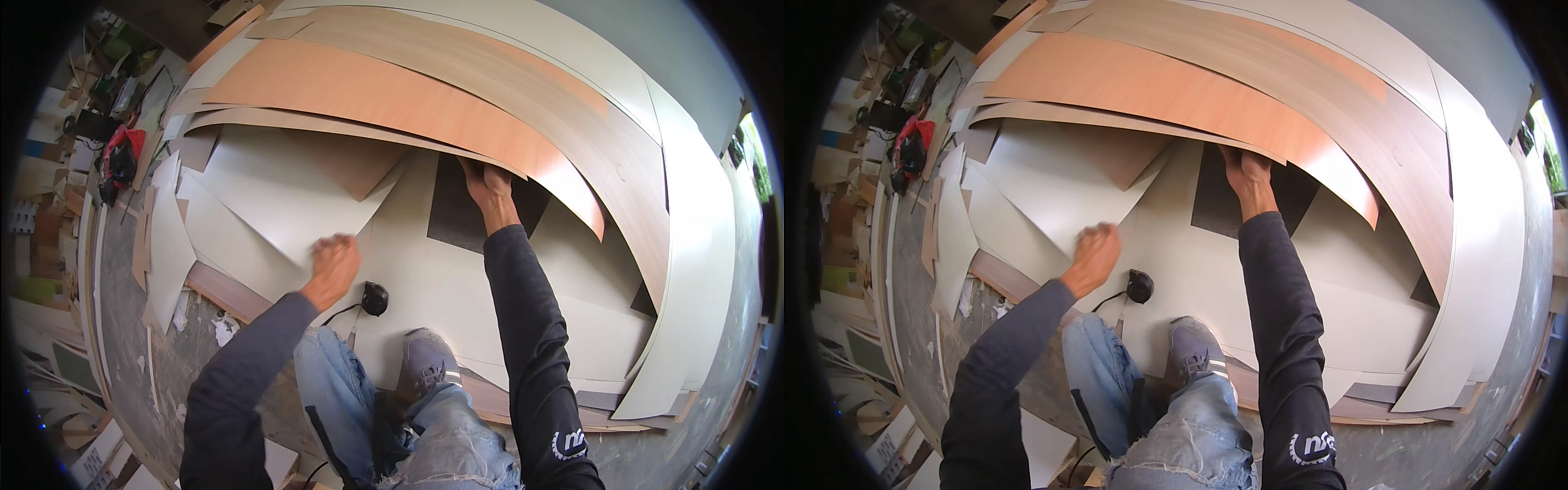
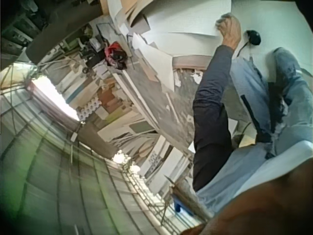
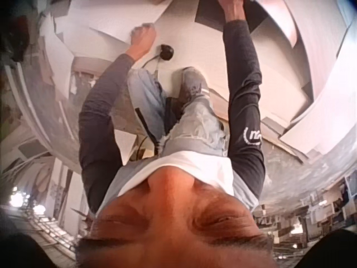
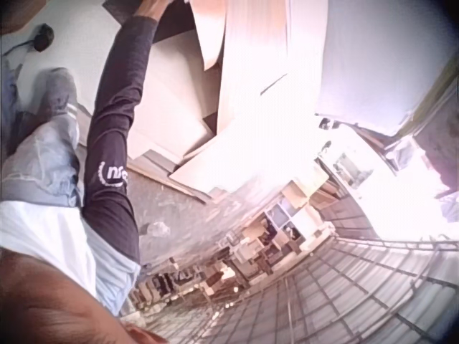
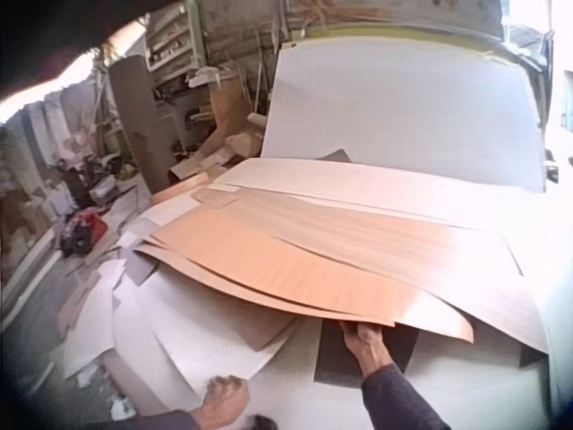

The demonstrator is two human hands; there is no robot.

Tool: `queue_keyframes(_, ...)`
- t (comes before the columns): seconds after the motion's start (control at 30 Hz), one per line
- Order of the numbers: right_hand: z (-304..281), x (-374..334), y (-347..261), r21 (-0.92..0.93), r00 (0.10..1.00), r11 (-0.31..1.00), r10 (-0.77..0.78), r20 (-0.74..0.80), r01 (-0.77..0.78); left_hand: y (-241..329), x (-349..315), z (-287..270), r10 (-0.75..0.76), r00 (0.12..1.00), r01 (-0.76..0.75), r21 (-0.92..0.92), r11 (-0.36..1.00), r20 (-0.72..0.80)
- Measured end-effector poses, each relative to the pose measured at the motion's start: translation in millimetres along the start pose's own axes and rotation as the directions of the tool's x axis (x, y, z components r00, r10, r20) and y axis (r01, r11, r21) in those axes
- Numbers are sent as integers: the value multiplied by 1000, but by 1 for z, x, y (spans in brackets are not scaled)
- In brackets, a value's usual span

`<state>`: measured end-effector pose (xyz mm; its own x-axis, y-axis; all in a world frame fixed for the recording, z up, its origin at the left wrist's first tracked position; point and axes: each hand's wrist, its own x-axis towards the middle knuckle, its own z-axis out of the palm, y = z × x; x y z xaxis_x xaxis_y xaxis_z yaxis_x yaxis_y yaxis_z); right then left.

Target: The person sorts through a stack of laminate sheets on the floor, measuring several pieces with a tape measure and moving them into a pile.

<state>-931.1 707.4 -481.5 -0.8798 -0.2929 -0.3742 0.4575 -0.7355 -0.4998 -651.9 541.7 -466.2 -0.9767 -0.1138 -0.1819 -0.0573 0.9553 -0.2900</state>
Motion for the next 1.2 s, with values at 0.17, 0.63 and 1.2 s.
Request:
queue_keyframes(0.17, -52, -9, 8, -431, 992, 902, 77, 105, -24, -83, -129, -9, -272, 947, 275, 6, 962, 173)
queue_keyframes(0.63, -74, -242, 143, -271, 486, -428, 547, 682, 862, -86, -314, -22, -717, 697, 715, -67, 696, -16)
queue_keyframes(1.2, -16, -301, -156, -906, 829, 137, 477, -293, -400, -41, -276, -287, -594, 776, 350, -640, 684, -211)
